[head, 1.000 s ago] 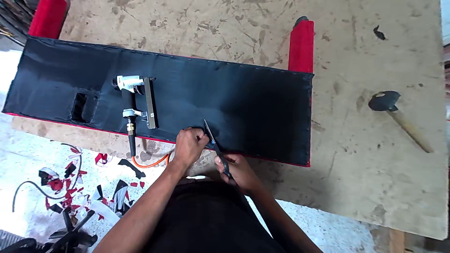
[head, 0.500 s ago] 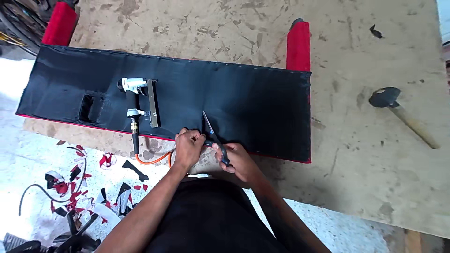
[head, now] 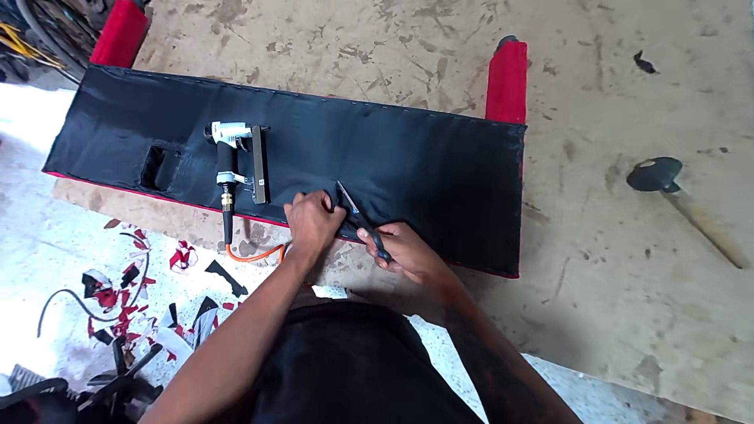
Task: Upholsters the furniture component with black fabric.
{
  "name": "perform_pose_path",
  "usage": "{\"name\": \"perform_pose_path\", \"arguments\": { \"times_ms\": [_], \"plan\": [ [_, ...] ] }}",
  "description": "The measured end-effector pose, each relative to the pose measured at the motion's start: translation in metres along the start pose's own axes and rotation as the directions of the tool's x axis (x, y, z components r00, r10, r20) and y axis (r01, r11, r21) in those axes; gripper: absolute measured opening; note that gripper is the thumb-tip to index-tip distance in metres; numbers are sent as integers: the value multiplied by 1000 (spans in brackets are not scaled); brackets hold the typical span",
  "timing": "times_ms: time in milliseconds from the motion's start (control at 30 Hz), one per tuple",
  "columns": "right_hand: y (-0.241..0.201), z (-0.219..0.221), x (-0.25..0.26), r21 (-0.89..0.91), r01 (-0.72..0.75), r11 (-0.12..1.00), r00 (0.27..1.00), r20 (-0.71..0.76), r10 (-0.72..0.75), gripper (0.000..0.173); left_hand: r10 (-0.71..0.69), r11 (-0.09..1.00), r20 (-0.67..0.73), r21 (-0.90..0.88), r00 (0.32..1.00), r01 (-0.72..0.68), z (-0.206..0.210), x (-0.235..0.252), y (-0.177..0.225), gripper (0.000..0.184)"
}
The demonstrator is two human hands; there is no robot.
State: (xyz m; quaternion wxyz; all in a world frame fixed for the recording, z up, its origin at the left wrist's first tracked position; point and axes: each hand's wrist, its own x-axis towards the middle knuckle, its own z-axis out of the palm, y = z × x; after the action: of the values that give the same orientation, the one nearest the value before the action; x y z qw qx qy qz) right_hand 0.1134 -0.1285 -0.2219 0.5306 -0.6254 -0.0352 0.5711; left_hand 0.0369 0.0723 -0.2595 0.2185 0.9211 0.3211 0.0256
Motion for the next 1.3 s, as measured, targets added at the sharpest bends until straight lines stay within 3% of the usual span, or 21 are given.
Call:
{"name": "perform_pose_path", "arguments": {
  "times_ms": [67, 167, 367, 500, 900, 1100, 1167, 1233, 1300],
  "plan": [
    [-2, -4, -1, -14, -11, 1000, 1000, 17, 11, 41, 0, 993, 5, 121, 1000, -1, 2, 22, 5, 42],
    [-5, -12, -2, -14, -8, 1000, 999, 47, 9, 43, 17, 984, 54, 178, 998, -27, 1, 41, -2, 39],
    [-4, -23, 0, -7, -10, 1000, 993, 119, 11, 49, 66, 987, 169, -153, 983, -40, -16, 46, -26, 33],
    [-4, -17, 11, 38, 33, 999, 993, 115, -37, 48, 150, 944, 133, -316, 980, -101, -14, 46, -39, 29],
    [10, 13, 13, 157, 38, 987, 999, -35, -33, 44, 154, 909, 122, -407, 980, -92, -13, 45, -37, 25],
    [16, 21, -5, 11, 22, 1000, 999, -45, -22, 40, 203, 921, 222, -373, 954, -109, -25, 49, -54, 25],
    [17, 24, -22, 6, -12, 1000, 999, -35, 12, 35, 245, 946, 274, -279, 930, -167, -35, 56, -56, 19],
    [26, 36, -42, 87, -8, 996, 998, -62, 13, 39, 388, 916, 235, -200, 891, -347, -40, 73, -50, 29],
    [38, 62, -55, 171, -10, 985, 989, -141, 35, 53, 593, 805, 185, -133, 783, -578, -36, 97, -33, 46]
  ]
}}
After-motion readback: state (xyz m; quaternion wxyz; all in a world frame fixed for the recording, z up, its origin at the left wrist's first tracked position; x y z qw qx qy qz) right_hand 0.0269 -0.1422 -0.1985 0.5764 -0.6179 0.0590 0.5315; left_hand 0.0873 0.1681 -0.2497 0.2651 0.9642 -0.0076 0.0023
